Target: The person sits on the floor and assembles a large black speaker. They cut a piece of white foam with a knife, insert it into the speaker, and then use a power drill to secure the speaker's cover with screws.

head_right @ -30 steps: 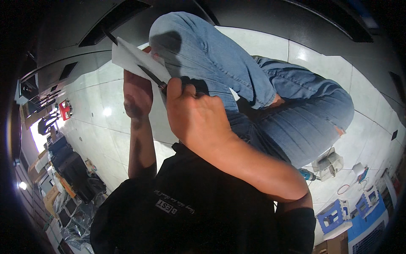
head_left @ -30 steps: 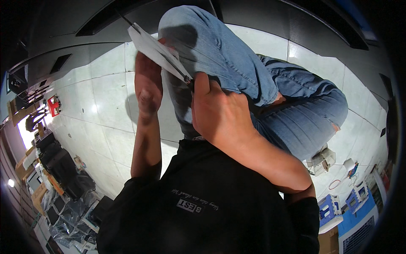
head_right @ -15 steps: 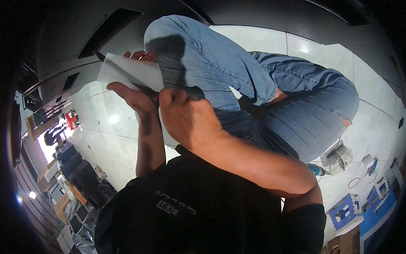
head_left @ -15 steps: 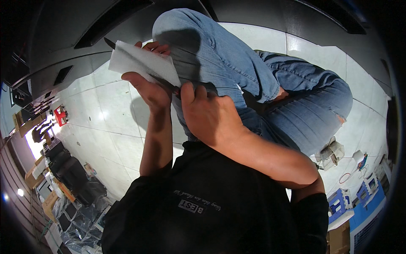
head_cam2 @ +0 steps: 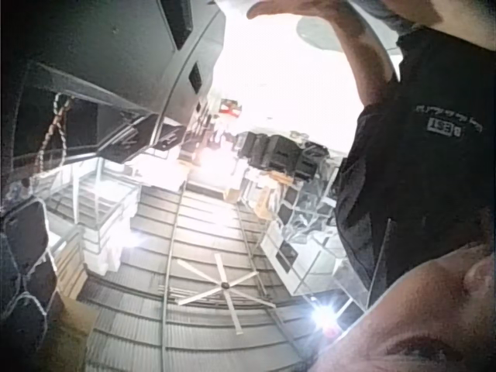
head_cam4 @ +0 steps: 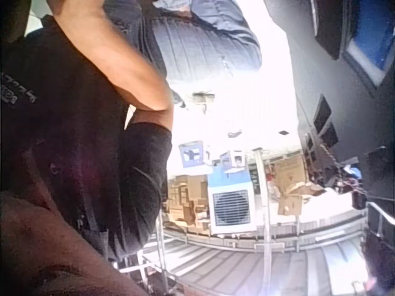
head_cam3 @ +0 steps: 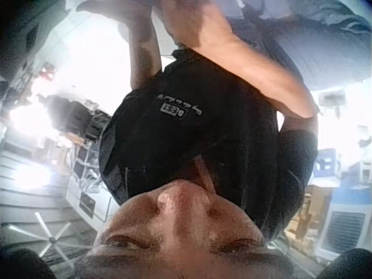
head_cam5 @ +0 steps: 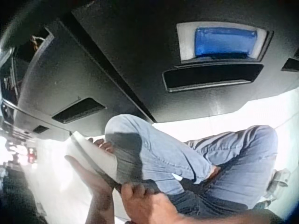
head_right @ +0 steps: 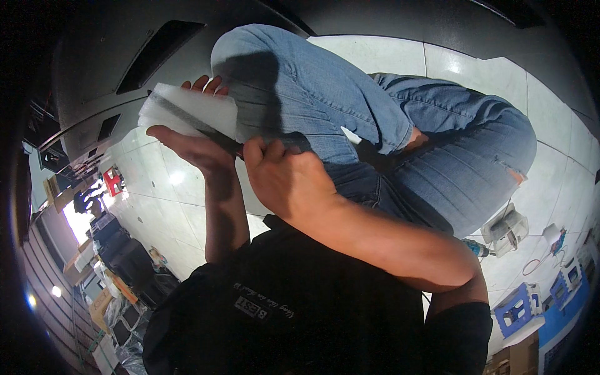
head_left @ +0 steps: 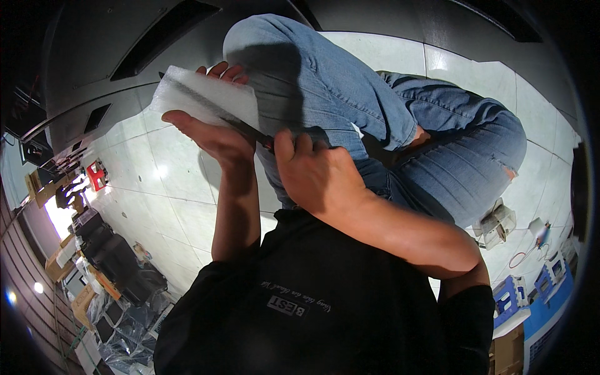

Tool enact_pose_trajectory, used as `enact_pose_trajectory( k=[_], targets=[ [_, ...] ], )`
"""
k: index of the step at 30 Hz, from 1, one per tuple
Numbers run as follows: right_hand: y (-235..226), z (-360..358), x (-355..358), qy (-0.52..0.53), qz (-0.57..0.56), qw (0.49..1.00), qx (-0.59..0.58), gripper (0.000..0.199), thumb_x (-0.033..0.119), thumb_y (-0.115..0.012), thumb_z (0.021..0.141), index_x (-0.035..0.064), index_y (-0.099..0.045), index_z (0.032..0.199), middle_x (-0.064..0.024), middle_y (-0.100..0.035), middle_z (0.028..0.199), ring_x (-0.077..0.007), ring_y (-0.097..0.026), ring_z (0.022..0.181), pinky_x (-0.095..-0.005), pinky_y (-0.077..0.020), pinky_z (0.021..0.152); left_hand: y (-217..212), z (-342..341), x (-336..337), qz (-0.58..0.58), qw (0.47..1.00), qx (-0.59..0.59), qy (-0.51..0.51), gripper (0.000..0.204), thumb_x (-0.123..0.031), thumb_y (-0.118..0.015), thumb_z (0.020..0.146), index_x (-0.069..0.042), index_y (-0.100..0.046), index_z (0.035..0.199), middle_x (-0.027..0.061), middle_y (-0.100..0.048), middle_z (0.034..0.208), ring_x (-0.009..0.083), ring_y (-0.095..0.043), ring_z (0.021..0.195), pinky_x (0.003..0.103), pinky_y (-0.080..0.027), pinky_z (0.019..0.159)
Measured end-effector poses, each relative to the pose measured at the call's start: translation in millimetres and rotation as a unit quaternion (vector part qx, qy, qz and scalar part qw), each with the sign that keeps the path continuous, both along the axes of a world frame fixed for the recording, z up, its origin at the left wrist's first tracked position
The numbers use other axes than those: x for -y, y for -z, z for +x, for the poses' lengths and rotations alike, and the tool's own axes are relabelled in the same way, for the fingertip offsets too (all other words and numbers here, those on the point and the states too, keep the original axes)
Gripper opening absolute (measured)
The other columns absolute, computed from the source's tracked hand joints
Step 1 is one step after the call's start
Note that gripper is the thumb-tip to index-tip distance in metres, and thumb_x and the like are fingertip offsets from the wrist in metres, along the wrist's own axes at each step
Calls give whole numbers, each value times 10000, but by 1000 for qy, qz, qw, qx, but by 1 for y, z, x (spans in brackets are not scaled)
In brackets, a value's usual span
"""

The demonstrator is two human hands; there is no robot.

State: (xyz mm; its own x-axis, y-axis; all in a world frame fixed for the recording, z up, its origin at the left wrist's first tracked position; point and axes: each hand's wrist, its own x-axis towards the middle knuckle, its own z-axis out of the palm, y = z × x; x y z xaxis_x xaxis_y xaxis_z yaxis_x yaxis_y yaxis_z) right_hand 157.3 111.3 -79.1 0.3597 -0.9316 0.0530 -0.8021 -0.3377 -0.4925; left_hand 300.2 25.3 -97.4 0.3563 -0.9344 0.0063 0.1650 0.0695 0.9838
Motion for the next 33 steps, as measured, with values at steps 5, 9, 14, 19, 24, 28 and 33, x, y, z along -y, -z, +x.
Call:
enact_pose_trajectory(
  k=[5,9,14,19,24,28,33],
  targets=[
    [-19,-8,-4,1,12,1000,9,162,182,-569,972,25,-534,996,-74,-620,694,-198,-687,568,-294,-495,425,6,7,0,-33,998,-39,42,1002,-855,-139,915,-16,-439,1373,236,-600,1240,374,-642,1120,469,-518,965],
    [-24,-7,-7,-5,-15,1000,2,204,218,-585,987,22,-531,996,-62,-606,675,-188,-665,522,-292,-485,414,7,7,1,-63,995,-55,52,1019,-855,-117,913,-3,-435,1374,250,-593,1241,387,-638,1115,473,-514,963],
    [-25,-6,-5,2,-31,999,5,233,244,-594,994,19,-530,998,-53,-594,670,-178,-655,517,-289,-480,409,-3,0,-2,-59,997,-29,45,1028,-853,-93,912,-4,-448,1370,250,-593,1241,389,-640,1109,471,-514,961],
    [-21,-8,-8,5,-45,999,0,221,240,-593,991,27,-535,996,-48,-594,681,-172,-663,544,-286,-488,420,-11,-4,-3,-50,998,-35,30,1035,-855,-79,908,-12,-487,1348,242,-608,1225,377,-656,1079,458,-528,940],
    [-23,-12,-10,11,-44,999,-3,208,229,-598,977,30,-543,1000,-44,-600,698,-170,-671,574,-282,-494,428,-20,-10,-5,-31,999,20,21,1047,-865,-62,897,-17,-506,1321,226,-637,1184,359,-676,1035,445,-544,901],
    [-22,-14,-12,14,-48,999,-9,203,209,-601,962,23,-548,1024,-54,-609,728,-178,-680,605,-282,-505,447,-27,-12,-6,-11,997,76,3,1142,-958,-148,807,-13,-571,1288,222,-666,1155,409,-659,1088,500,-540,936],
    [-19,-15,-15,18,-32,999,3,201,175,-600,941,18,-552,1057,-79,-621,775,-205,-692,643,-295,-526,471,-31,-7,-2,2,999,39,8,1153,-964,-137,799,-9,-573,1275,225,-674,1145,411,-658,1072,503,-529,928]
  ],
)
